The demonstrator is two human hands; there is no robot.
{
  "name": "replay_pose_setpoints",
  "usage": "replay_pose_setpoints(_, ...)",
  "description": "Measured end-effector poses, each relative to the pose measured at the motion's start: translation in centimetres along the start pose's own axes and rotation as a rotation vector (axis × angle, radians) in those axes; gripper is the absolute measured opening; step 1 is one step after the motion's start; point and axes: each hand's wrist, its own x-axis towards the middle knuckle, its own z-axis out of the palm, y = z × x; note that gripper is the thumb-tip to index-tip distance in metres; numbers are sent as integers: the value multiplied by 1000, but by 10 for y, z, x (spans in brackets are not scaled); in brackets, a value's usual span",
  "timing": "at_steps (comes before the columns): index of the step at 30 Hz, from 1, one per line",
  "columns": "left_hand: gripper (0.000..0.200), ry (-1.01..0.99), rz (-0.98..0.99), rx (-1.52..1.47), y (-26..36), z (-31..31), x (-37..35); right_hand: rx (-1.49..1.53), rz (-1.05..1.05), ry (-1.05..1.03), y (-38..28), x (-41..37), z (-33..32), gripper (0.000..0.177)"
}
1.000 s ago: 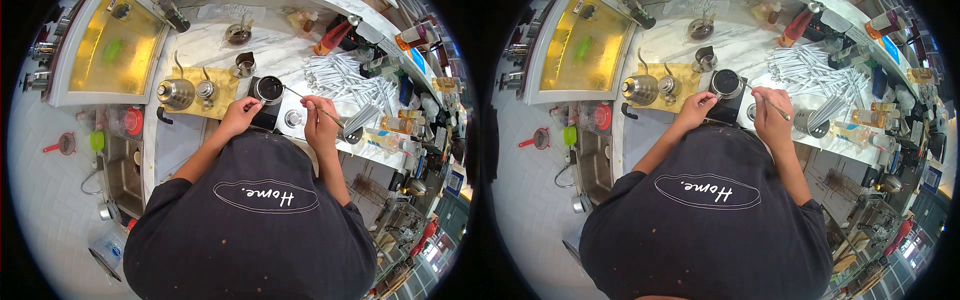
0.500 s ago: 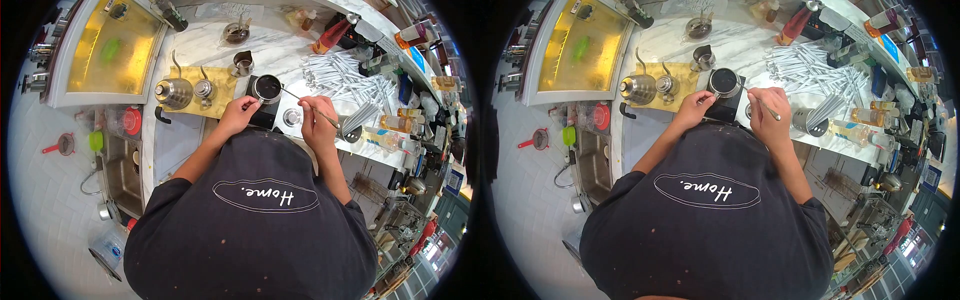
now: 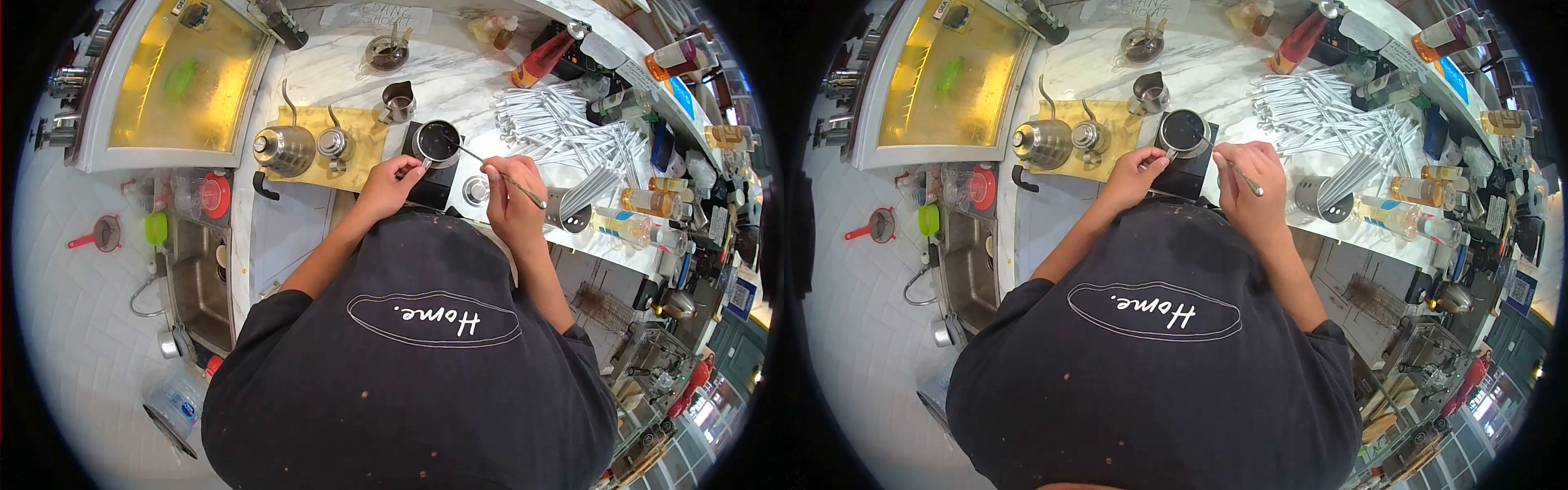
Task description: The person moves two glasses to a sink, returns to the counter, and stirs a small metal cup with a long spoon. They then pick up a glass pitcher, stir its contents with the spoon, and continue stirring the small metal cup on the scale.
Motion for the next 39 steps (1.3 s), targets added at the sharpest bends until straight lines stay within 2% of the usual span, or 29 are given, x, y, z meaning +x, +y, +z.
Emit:
replay_pose_setpoints(10, 23, -6, 25, 10, -2, -3, -1, -32, -28, -38, 0, 7, -3, 7)
replay_pose_setpoints(13, 24, -17, 8, 2, 1, -4, -1, 29, -28, -24, 0, 5, 5, 6)
replay_pose_setpoints(19, 24, -30, 23, -8, -6, -6, -2, -54, 28, 25, 1, 4, 1, 7)
replay_pose_setpoints(39, 24, 14, 18, -27, 1, -4, -4, 3, 45, -69, -6, 11, 0, 4)
